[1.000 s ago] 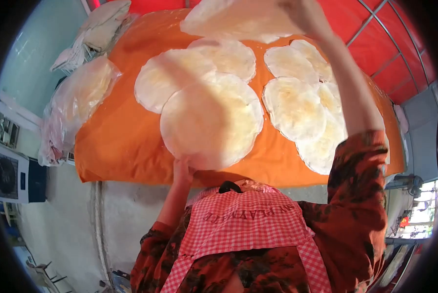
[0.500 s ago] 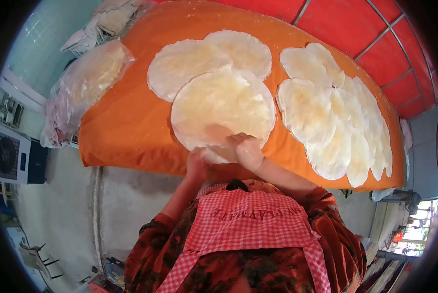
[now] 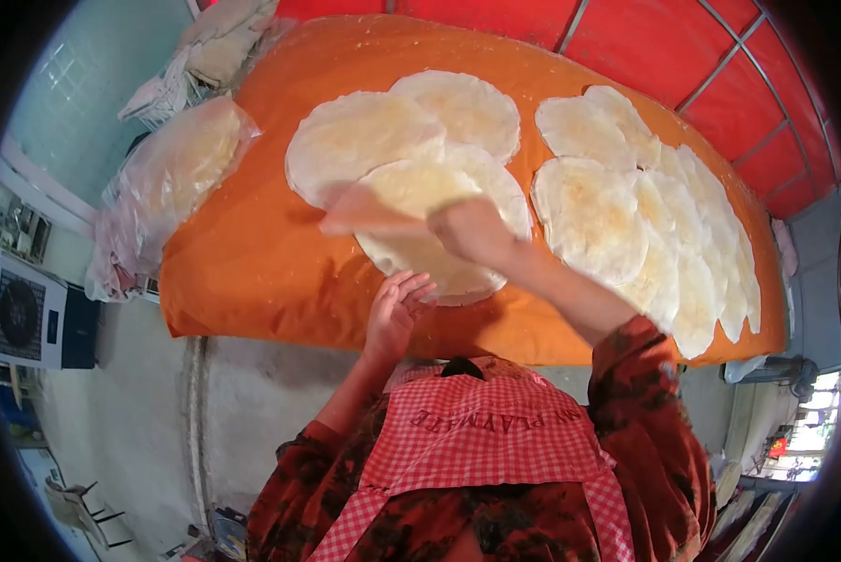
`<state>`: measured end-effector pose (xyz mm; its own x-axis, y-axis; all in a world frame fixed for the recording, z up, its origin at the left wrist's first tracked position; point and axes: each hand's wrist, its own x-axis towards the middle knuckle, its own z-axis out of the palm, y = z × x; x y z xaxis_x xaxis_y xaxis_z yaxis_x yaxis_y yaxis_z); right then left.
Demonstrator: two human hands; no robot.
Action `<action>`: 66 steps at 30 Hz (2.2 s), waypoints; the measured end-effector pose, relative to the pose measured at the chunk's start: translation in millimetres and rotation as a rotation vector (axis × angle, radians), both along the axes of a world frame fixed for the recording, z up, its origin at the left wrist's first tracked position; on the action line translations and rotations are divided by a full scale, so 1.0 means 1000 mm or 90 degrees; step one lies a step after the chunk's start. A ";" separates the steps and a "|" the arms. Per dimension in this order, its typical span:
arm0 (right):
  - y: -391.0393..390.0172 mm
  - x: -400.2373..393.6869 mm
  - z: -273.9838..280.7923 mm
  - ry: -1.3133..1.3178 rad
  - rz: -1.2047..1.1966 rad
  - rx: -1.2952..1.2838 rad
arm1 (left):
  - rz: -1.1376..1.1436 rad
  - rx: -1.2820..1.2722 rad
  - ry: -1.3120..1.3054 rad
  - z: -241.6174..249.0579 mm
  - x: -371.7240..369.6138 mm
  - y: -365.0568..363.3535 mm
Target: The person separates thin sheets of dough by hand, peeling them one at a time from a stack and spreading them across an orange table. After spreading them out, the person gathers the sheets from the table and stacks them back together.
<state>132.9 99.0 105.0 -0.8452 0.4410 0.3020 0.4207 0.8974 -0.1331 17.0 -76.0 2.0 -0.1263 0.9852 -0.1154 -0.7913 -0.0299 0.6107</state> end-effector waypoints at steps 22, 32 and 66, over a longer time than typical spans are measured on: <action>0.054 0.076 -0.126 0.485 -0.556 -0.832 | -0.071 -0.171 0.137 -0.027 0.010 -0.044; 0.053 0.432 -0.152 0.710 -0.969 -0.654 | -0.055 -0.013 0.504 -0.054 0.130 0.037; -0.020 0.345 -0.022 -0.213 -0.044 -0.373 | -0.056 -0.012 -0.184 -0.046 0.256 0.100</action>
